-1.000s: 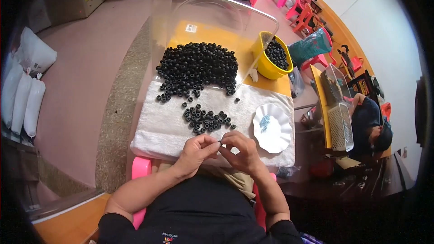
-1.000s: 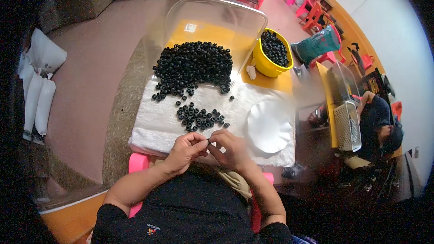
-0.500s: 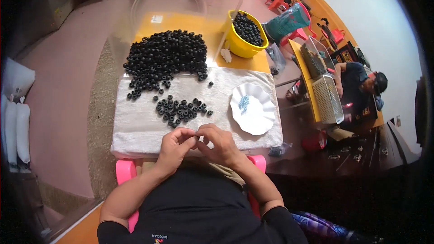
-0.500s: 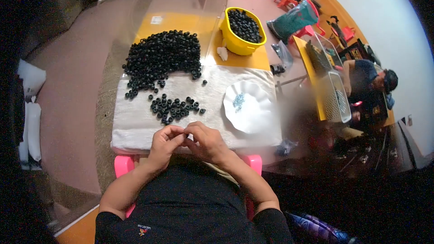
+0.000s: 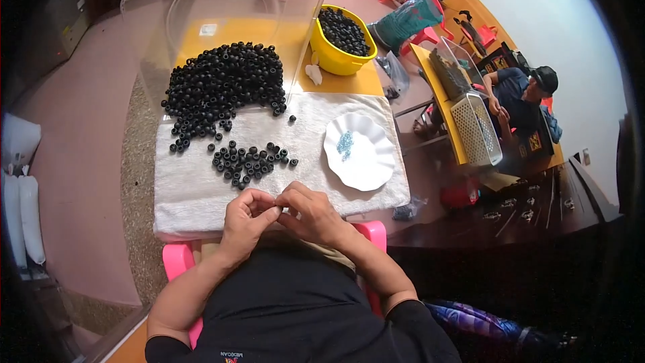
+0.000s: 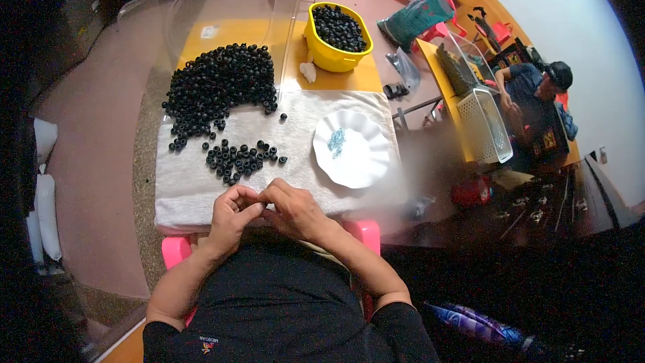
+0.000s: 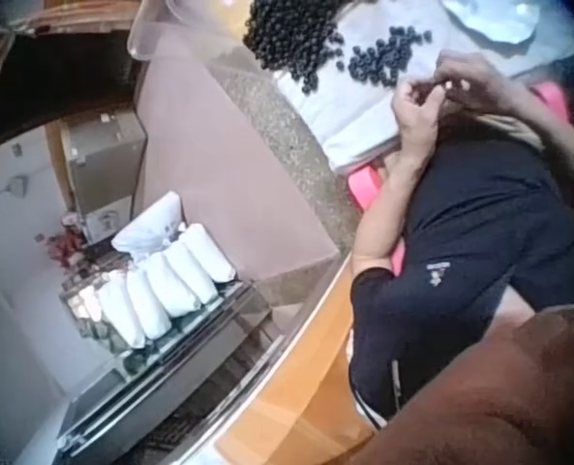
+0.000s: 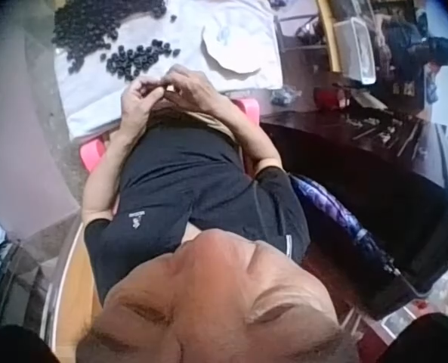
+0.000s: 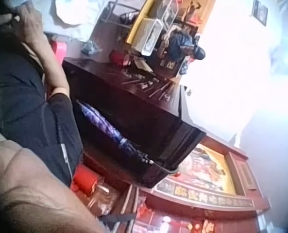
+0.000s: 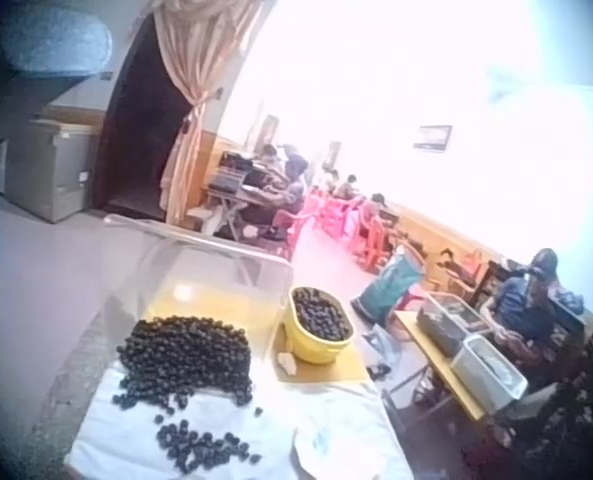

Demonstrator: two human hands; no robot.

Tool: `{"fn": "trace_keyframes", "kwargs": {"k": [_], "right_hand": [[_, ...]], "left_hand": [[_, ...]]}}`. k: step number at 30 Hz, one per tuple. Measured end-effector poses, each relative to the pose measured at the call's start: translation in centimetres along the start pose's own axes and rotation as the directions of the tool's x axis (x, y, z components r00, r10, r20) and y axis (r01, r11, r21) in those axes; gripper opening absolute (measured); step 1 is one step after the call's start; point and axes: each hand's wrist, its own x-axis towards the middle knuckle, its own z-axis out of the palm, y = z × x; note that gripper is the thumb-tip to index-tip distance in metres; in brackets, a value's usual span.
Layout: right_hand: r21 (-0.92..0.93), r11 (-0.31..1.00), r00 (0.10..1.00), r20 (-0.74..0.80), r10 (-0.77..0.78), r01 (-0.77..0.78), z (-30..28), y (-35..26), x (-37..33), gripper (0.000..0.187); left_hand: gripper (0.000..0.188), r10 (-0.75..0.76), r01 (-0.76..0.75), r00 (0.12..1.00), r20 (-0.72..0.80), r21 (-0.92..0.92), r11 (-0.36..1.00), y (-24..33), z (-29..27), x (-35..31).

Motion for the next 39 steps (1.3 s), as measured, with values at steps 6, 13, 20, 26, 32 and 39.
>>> {"fn": "trace_keyframes", "kwargs": {"k": [6, 13, 20, 26, 32, 39], "right_hand": [[0.085, 0.996, 1.000, -0.002, 0.014, -0.013, -0.2, 0.5, -0.3, 0.026], [0.116, 0.993, 1.000, -0.001, -0.006, 0.006, -0.2, 0.6, -0.8, 0.029], [0.092, 0.995, 0.999, -0.019, -0.047, 0.048, -0.4, 0.3, -0.7, 0.034], [0.034, 0.991, 0.981, -0.147, -0.123, 0.129, 0.3, 0.1, -0.8, 0.033], [0.033, 0.986, 0.977, -0.144, -0.157, 0.163, 0.4, 0.0, -0.8, 0.035], [0.046, 0.981, 0.973, -0.145, -0.181, 0.190, 0.4, 0.1, -0.8, 0.035]], "left_hand": [[0.018, -0.044, 0.046, 0.997, 0.065, -0.023, 0.999, 0.6, 0.3, -0.2], [0.019, -0.048, 0.043, 0.993, 0.107, 0.054, 0.998, 0.7, -0.1, -0.1], [0.021, -0.100, 0.105, 0.993, 0.061, -0.073, 0.992, 0.6, -0.2, 0.0], [0.021, -0.123, 0.130, 0.990, 0.070, -0.097, 0.987, 0.2, -0.6, 0.1], [0.022, -0.122, 0.131, 0.990, 0.067, -0.148, 0.980, 0.0, -0.6, 0.1], [0.023, -0.149, 0.165, 0.984, 0.101, -0.186, 0.969, 0.4, -0.5, -0.1]]}}
